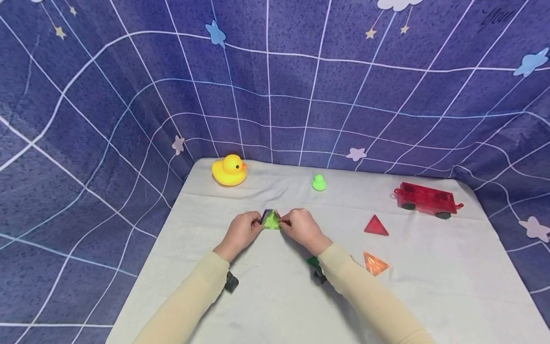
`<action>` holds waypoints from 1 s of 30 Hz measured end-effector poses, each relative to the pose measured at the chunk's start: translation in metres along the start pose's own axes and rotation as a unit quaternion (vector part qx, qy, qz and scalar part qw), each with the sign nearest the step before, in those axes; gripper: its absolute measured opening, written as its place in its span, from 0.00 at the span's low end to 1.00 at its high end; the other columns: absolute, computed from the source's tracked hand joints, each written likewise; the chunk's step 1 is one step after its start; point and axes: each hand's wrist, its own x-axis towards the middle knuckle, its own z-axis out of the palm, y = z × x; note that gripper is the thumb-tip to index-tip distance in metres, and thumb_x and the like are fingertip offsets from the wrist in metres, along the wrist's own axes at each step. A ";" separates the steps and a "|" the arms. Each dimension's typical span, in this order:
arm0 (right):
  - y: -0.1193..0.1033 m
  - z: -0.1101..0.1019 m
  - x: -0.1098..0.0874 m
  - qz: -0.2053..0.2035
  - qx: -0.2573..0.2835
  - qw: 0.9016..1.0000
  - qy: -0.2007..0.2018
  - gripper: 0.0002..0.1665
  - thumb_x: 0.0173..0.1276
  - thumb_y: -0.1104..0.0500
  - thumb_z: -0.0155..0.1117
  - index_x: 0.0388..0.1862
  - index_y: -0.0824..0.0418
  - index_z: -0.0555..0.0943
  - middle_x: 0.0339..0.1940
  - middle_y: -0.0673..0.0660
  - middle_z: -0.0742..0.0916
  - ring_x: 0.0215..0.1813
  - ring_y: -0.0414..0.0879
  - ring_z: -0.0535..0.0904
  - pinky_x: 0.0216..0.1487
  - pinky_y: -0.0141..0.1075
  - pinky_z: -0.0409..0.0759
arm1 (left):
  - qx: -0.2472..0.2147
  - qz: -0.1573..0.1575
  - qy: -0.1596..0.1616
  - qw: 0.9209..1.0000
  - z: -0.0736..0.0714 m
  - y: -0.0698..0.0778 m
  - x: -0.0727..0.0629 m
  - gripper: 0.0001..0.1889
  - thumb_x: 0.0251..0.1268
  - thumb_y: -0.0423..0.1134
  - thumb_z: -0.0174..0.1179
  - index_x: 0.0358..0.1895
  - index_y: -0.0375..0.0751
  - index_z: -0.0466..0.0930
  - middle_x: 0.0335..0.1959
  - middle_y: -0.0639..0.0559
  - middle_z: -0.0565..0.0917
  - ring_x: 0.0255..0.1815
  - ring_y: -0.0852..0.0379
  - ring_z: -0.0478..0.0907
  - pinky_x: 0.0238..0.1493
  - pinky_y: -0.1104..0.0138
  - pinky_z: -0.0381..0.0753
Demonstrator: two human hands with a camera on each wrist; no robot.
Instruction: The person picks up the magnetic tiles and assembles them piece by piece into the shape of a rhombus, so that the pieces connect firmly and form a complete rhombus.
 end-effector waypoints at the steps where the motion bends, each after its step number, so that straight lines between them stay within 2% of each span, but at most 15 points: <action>1: 0.000 0.000 0.000 -0.002 0.000 1.000 0.000 0.06 0.67 0.61 0.75 0.41 0.61 0.93 0.34 0.55 0.92 0.38 0.46 0.89 0.41 0.40 0.85 | 0.002 0.000 0.000 1.000 0.000 0.000 0.000 0.09 0.62 0.31 0.74 0.31 0.42 0.81 0.21 0.59 0.75 0.24 0.59 0.71 0.32 0.61 0.73; 6: -0.003 -0.001 0.000 -0.007 -0.003 1.000 -0.003 0.06 0.67 0.62 0.76 0.41 0.61 0.93 0.34 0.55 0.91 0.38 0.47 0.89 0.42 0.40 0.85 | 0.012 0.003 -0.003 1.000 -0.001 0.003 0.000 0.07 0.63 0.30 0.73 0.32 0.42 0.83 0.21 0.60 0.74 0.24 0.59 0.71 0.32 0.62 0.73; 16: -0.006 -0.002 -0.002 -0.048 -0.031 0.998 0.020 0.02 0.65 0.62 0.78 0.34 0.61 0.93 0.28 0.54 0.87 0.32 0.48 0.87 0.37 0.40 0.85 | 0.032 0.024 0.007 0.999 -0.003 0.005 -0.002 0.06 0.63 0.30 0.73 0.33 0.42 0.84 0.22 0.59 0.75 0.26 0.58 0.71 0.32 0.60 0.74; 21: -0.007 -0.001 -0.002 -0.048 -0.039 0.998 0.019 0.02 0.65 0.62 0.78 0.33 0.60 0.92 0.28 0.54 0.87 0.32 0.48 0.86 0.36 0.40 0.85 | 0.044 0.036 0.008 0.998 -0.004 0.006 -0.002 0.07 0.62 0.30 0.73 0.33 0.42 0.84 0.23 0.58 0.78 0.26 0.57 0.72 0.33 0.59 0.75; 30: -0.007 -0.002 -0.001 -0.036 -0.032 0.999 0.020 0.03 0.64 0.62 0.79 0.32 0.60 0.91 0.27 0.53 0.86 0.32 0.46 0.85 0.37 0.39 0.84 | 0.067 0.025 0.004 0.997 -0.003 0.008 -0.002 0.05 0.64 0.32 0.73 0.34 0.42 0.85 0.27 0.55 0.82 0.27 0.57 0.75 0.35 0.58 0.78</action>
